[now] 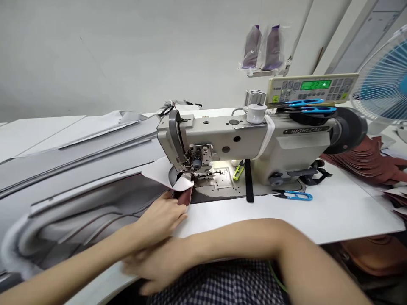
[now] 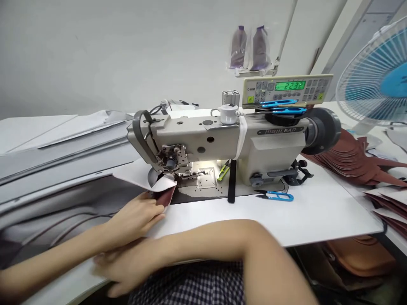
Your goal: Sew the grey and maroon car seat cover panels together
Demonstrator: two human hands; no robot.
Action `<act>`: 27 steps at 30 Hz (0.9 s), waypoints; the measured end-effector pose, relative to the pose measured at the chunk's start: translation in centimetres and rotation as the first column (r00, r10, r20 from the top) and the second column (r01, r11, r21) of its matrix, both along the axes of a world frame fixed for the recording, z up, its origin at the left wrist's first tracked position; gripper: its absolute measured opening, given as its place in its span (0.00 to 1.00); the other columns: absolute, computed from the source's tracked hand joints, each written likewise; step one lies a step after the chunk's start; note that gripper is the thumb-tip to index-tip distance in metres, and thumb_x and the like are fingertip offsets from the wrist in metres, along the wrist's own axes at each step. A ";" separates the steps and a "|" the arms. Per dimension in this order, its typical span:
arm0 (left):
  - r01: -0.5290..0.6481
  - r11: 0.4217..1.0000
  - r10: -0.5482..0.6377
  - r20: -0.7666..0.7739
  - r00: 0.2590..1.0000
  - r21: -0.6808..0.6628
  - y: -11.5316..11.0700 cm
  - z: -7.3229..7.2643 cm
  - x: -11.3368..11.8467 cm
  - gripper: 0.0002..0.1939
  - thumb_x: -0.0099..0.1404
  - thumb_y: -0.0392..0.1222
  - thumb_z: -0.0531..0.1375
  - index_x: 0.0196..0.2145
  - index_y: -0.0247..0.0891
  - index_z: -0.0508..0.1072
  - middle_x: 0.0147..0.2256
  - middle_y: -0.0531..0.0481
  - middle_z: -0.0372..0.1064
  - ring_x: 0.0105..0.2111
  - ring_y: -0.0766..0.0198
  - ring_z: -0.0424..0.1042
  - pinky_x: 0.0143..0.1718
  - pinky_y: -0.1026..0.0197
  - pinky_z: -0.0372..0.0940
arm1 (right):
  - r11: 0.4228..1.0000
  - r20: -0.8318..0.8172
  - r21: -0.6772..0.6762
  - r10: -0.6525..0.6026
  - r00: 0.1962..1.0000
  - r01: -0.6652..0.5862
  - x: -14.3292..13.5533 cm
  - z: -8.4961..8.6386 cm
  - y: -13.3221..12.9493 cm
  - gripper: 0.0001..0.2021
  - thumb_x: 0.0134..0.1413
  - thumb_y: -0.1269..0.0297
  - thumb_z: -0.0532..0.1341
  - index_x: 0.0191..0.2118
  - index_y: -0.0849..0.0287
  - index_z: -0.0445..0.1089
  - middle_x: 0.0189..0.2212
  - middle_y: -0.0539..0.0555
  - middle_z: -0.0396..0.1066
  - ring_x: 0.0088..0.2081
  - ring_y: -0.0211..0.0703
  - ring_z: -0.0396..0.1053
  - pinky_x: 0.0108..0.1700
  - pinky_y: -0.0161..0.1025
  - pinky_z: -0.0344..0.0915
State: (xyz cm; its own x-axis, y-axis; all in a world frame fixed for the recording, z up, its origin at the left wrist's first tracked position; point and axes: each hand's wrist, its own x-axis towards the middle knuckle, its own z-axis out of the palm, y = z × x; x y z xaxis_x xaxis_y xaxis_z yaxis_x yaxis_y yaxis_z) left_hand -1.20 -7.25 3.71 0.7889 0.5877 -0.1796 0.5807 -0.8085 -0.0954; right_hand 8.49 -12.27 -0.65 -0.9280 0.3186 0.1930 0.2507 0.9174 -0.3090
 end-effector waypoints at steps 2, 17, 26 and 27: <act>-0.015 1.000 0.016 0.124 0.992 -0.009 0.0 -1.5 -0.9 0.20 0.73 0.39 0.47 0.26 0.36 0.70 0.25 0.49 0.69 0.27 0.59 0.68 0.38 0.53 0.59 | 0.997 -0.033 0.045 0.057 0.998 -0.056 4.2 -1.2 0.3 0.09 0.58 0.61 0.64 0.38 0.61 0.72 0.40 0.52 0.74 0.44 0.42 0.69 0.51 0.36 0.67; 0.300 0.778 -0.366 0.009 0.931 0.552 1.0 0.8 1.6 0.15 0.65 0.27 0.52 0.47 0.25 0.74 0.48 0.37 0.72 0.49 0.51 0.70 0.54 0.51 0.63 | 0.894 -0.166 0.113 -0.414 0.895 0.434 7.5 -4.7 3.8 0.07 0.56 0.74 0.59 0.32 0.63 0.75 0.32 0.58 0.76 0.40 0.47 0.71 0.50 0.44 0.67; 0.048 0.937 -0.037 -0.039 0.999 0.347 3.9 -0.4 1.1 0.19 0.66 0.28 0.50 0.52 0.29 0.72 0.46 0.39 0.70 0.45 0.49 0.67 0.42 0.52 0.64 | 0.897 -0.158 0.267 -0.320 0.934 0.353 8.4 -3.9 3.7 0.08 0.58 0.75 0.57 0.36 0.67 0.75 0.43 0.65 0.75 0.52 0.55 0.68 0.50 0.46 0.67; 0.047 0.942 -0.041 -0.024 0.999 0.333 4.0 -0.2 0.9 0.20 0.66 0.29 0.50 0.52 0.30 0.72 0.46 0.39 0.70 0.46 0.48 0.66 0.43 0.51 0.63 | 0.896 -0.154 0.268 -0.322 0.934 0.353 8.4 -3.8 3.7 0.08 0.58 0.75 0.57 0.36 0.67 0.75 0.43 0.66 0.75 0.52 0.56 0.68 0.49 0.46 0.67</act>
State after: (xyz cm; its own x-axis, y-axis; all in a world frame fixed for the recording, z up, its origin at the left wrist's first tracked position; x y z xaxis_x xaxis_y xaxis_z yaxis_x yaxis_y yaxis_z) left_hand -0.34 -3.29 3.50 0.8141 0.5807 0.0075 0.5410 -0.7536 -0.3734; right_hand 16.89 -8.60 -4.46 -0.7442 0.5255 0.4122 0.5423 0.8357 -0.0863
